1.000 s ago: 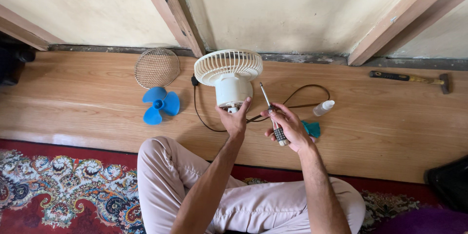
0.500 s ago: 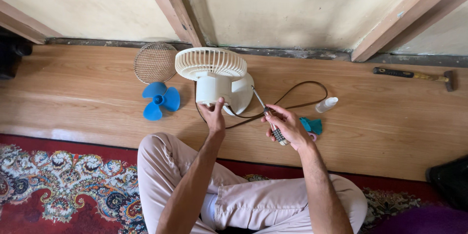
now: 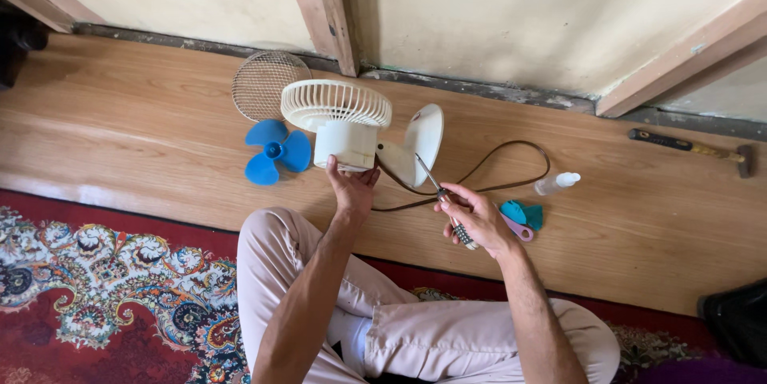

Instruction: The person disassembles a small white table fan, removes the front grille, uses a screwdriver to loosen a screw, and then uses a brush to clean the fan blades and grille. The person then reassembles the fan.

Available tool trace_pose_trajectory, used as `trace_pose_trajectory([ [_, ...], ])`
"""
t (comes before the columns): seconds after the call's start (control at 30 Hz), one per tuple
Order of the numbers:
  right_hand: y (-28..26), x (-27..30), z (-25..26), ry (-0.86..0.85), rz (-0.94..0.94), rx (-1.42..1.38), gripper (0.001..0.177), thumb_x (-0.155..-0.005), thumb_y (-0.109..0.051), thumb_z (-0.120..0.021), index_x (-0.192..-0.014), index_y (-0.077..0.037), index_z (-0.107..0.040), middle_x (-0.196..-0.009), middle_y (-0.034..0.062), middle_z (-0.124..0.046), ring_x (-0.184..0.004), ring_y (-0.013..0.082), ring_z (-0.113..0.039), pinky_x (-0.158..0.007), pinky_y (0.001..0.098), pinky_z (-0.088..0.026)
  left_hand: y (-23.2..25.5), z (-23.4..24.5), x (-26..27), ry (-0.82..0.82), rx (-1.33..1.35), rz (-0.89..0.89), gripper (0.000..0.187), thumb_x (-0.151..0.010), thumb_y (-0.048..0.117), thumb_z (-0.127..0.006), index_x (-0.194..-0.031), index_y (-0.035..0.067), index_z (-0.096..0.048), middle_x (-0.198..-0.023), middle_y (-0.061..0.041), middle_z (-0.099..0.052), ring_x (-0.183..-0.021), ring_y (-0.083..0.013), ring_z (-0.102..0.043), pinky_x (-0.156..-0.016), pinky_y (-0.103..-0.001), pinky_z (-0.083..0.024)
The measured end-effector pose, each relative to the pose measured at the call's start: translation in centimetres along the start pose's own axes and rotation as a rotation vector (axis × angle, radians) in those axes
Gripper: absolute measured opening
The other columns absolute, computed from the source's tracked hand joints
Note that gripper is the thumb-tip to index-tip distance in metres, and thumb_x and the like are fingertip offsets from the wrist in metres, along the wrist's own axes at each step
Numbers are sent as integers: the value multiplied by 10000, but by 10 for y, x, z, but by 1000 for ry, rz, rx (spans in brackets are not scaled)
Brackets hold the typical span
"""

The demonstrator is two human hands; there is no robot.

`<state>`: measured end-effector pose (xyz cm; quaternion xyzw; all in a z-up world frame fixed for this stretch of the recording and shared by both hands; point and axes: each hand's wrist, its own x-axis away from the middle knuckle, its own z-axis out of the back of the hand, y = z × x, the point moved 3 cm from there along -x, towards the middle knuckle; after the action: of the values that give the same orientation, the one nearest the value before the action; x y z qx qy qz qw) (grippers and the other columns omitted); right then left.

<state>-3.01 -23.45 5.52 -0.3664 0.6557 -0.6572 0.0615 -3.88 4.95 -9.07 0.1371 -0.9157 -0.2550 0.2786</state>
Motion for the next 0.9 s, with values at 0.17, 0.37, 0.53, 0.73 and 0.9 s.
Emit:
trace_pose_trajectory([
  [0.17,-12,1,-7,22,-63,141,499,-975,-195,-616,-1452,-88,-519,-1092,99,-709,-625,127,-666,-473,256,-526,8,14,16,-105,2,40,1259,-656,859,-612,-1595,140,-180,-1487,-189,-398,-1339,-361,-450,-1144,-522,-369],
  [0.37,-29,-8,-16,53,-67,299,468,-958,-151,-657,-1407,-57,-563,-1004,89,-692,-605,116,-636,-458,256,-505,15,5,21,-320,31,91,1237,-717,881,-572,-1598,63,-284,-1489,-160,-442,-1332,-329,-461,-1140,-526,-386],
  [0.53,-48,-16,-13,181,-28,381,474,-932,-171,-693,-1377,-47,-588,-883,57,-660,-583,109,-616,-443,269,-511,27,-19,30,-387,9,61,1219,-723,851,-597,-1588,50,-286,-1536,-163,-427,-1368,-329,-466,-1136,-547,-417],
  [0.73,-74,-16,-23,324,136,324,446,-910,-243,-745,-1268,-34,-582,-781,33,-625,-548,116,-607,-430,285,-526,42,-34,34,-403,-101,-17,1189,-735,808,-624,-1588,63,-262,-1550,-167,-412,-1398,-330,-458,-1152,-534,-406],
  [0.9,-87,-19,-57,294,264,72,402,-890,-204,-782,-1131,-50,-500,-805,75,-634,-536,136,-637,-405,313,-557,50,-60,52,-448,-35,-37,1155,-756,775,-646,-1583,64,-267,-1550,-173,-408,-1411,-343,-447,-1167,-529,-391],
])
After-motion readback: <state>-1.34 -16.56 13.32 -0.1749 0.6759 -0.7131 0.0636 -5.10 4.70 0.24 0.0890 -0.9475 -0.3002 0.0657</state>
